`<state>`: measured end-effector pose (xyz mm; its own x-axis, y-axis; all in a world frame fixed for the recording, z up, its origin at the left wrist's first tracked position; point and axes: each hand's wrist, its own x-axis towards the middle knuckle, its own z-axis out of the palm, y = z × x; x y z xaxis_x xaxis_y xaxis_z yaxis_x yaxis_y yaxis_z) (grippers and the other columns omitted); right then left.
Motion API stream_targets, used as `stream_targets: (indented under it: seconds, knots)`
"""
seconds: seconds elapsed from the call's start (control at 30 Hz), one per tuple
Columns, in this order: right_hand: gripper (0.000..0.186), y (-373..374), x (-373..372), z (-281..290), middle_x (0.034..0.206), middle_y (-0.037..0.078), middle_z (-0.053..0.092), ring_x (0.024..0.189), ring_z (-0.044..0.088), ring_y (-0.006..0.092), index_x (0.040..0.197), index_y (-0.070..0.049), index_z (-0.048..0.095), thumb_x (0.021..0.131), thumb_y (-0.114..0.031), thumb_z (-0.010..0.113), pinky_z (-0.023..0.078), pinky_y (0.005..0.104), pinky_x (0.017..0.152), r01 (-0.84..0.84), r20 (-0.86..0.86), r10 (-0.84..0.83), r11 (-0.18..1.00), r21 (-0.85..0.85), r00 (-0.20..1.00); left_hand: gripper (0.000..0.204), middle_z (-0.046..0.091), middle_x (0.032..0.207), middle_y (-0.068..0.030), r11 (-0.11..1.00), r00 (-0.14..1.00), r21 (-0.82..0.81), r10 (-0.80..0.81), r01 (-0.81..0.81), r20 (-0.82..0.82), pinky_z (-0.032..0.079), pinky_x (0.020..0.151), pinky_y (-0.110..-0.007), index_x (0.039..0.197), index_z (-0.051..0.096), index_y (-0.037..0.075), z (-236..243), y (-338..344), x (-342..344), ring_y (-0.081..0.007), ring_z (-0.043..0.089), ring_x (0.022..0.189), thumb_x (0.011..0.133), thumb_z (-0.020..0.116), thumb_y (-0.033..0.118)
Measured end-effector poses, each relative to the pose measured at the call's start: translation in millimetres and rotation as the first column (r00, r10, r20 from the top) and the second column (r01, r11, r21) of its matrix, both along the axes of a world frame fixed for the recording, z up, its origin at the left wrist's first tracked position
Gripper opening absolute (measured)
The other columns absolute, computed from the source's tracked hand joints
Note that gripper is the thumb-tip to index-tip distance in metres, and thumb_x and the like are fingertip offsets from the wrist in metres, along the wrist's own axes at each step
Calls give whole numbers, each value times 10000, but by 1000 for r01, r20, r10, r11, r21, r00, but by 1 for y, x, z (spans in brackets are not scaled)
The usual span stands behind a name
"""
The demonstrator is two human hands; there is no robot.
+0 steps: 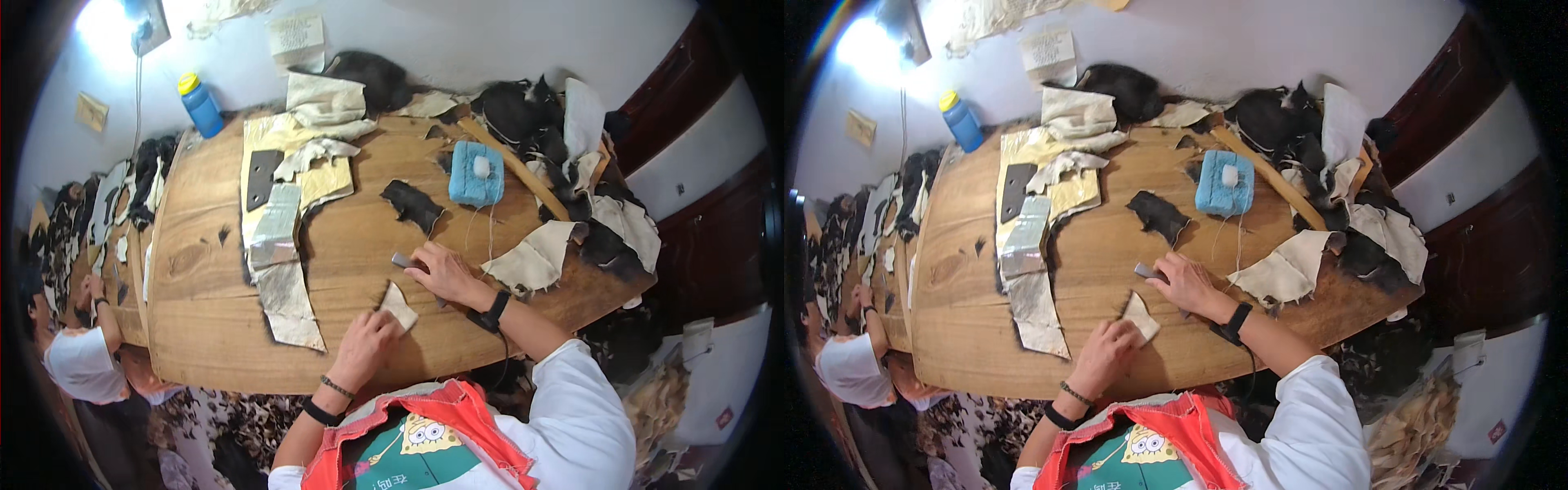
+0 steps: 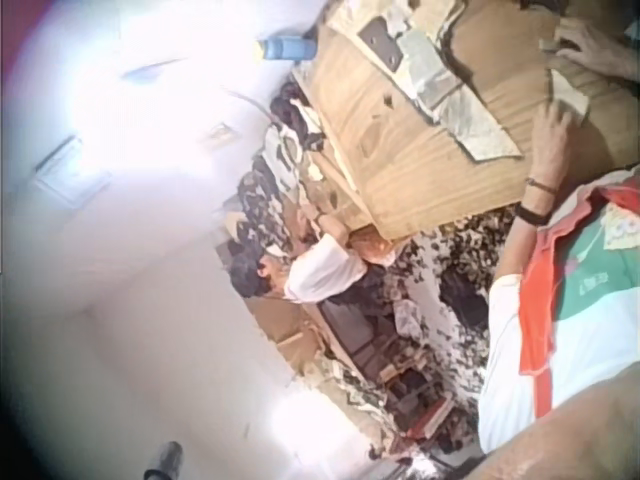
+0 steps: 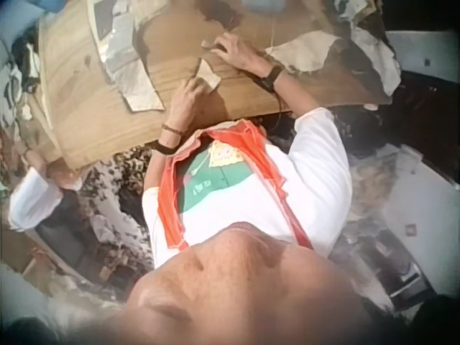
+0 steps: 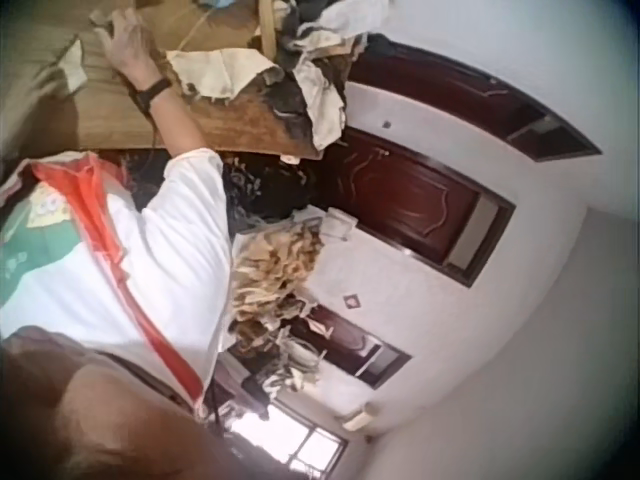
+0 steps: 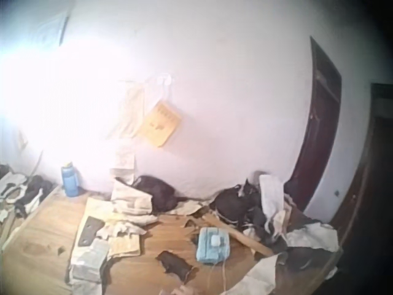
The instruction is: Manually sewing leather pieces together and using a small knife to trim edges on a workshop table.
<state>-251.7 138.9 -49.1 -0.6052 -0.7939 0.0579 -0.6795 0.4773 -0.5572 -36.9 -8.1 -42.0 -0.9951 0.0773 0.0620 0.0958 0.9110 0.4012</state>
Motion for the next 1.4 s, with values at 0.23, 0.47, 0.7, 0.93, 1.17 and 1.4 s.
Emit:
stream_targets:
  seconds: [0.23,0.47,0.7,0.93,1.17,1.4]
  knots:
    - [321,-20,-75,0,1072,108,648,1100,572,290,1146,-64,660,831,-61,598,439,438,930,-109,-534,184,979,170,825,272,638,1216,-86,963,984,264,96,-54,-151,460,946,-434,1076,690,88,-5,0,9,-323,583,1077,818,744,151]
    - [119,-30,-22,38,828,-21,646,776,584,83,1036,-60,684,947,-104,618,460,257,709,114,572,99,939,-325,814,488,550,1391,-187,364,799,880,601,-305,28,393,1100,-421,1316,561,26,5,-19,12,-326,511,1301,886,733,181]
    - [148,-30,106,43,859,-56,642,713,553,23,1030,-26,676,971,-156,638,453,218,620,114,886,145,970,-215,440,193,687,881,-28,-115,836,922,392,-369,384,555,705,-265,1130,634,8,16,-56,85,-96,644,720,961,638,101]
    - [189,-49,196,12,677,101,684,624,651,140,946,-14,702,928,-191,636,506,345,604,-64,816,109,994,-88,567,210,645,749,5,-42,684,841,561,-539,466,444,530,-220,1132,642,7,17,-92,178,-59,561,598,937,648,84]
    - [290,-71,189,25,704,191,667,680,675,365,877,-69,718,867,-353,664,507,448,610,11,201,-39,990,139,979,249,637,736,-63,591,668,312,642,-744,377,472,587,-320,1066,600,-3,23,-130,163,-178,600,650,934,700,183]
    - [410,-41,103,5,1181,233,630,1130,588,383,1294,-4,552,909,-138,601,486,458,896,312,-447,-195,928,202,873,248,652,973,-127,971,951,232,119,-52,-285,495,818,-405,1086,653,44,28,-135,107,-332,588,985,850,701,106]
